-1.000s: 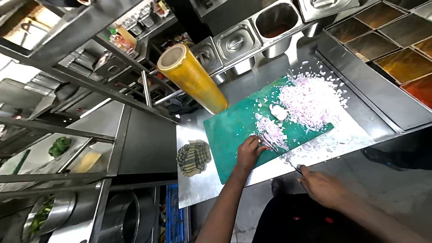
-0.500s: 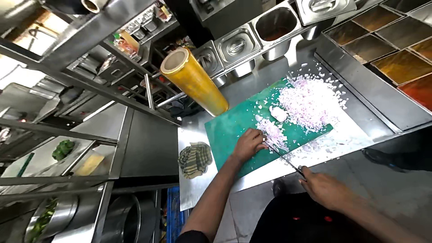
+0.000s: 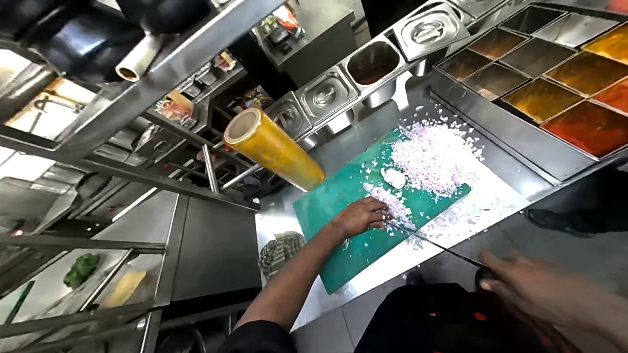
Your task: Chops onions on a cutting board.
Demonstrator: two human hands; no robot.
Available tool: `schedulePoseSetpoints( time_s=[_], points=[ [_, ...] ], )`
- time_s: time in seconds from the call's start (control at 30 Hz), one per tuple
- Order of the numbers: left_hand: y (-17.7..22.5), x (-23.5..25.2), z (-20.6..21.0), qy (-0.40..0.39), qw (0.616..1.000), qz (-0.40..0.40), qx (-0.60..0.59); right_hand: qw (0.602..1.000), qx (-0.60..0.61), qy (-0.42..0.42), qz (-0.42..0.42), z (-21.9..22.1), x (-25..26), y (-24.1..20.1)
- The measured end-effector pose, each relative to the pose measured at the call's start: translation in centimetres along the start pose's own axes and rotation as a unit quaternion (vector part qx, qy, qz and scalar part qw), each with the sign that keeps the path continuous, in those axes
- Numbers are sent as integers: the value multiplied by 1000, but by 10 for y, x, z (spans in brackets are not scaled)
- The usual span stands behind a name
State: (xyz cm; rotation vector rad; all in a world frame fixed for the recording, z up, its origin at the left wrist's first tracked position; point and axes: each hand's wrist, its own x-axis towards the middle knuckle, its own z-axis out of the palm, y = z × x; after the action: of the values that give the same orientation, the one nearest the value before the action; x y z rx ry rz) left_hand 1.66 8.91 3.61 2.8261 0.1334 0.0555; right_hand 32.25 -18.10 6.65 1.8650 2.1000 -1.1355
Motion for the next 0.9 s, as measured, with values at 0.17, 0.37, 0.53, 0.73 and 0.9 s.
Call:
schedulePoseSetpoints(
  time_s=[0.17, 0.37, 0.53, 0.73, 0.9],
  points=[
    [0, -8, 6, 35, 999, -33, -20, 982, 184, -24, 19, -10, -63, 31],
    [9, -11, 23, 61, 995, -62, 53, 968, 242, 54, 29, 17, -45, 40],
    [31, 3, 42, -21, 990, -118, 77, 976, 208, 63, -10, 18, -26, 38],
    [54, -2, 50, -4, 969, -242, 51, 978, 195, 74, -27, 16, -18, 58],
    [61, 2, 50, -3, 961, -261, 92, 977, 191, 79, -43, 11, -9, 67]
  ],
)
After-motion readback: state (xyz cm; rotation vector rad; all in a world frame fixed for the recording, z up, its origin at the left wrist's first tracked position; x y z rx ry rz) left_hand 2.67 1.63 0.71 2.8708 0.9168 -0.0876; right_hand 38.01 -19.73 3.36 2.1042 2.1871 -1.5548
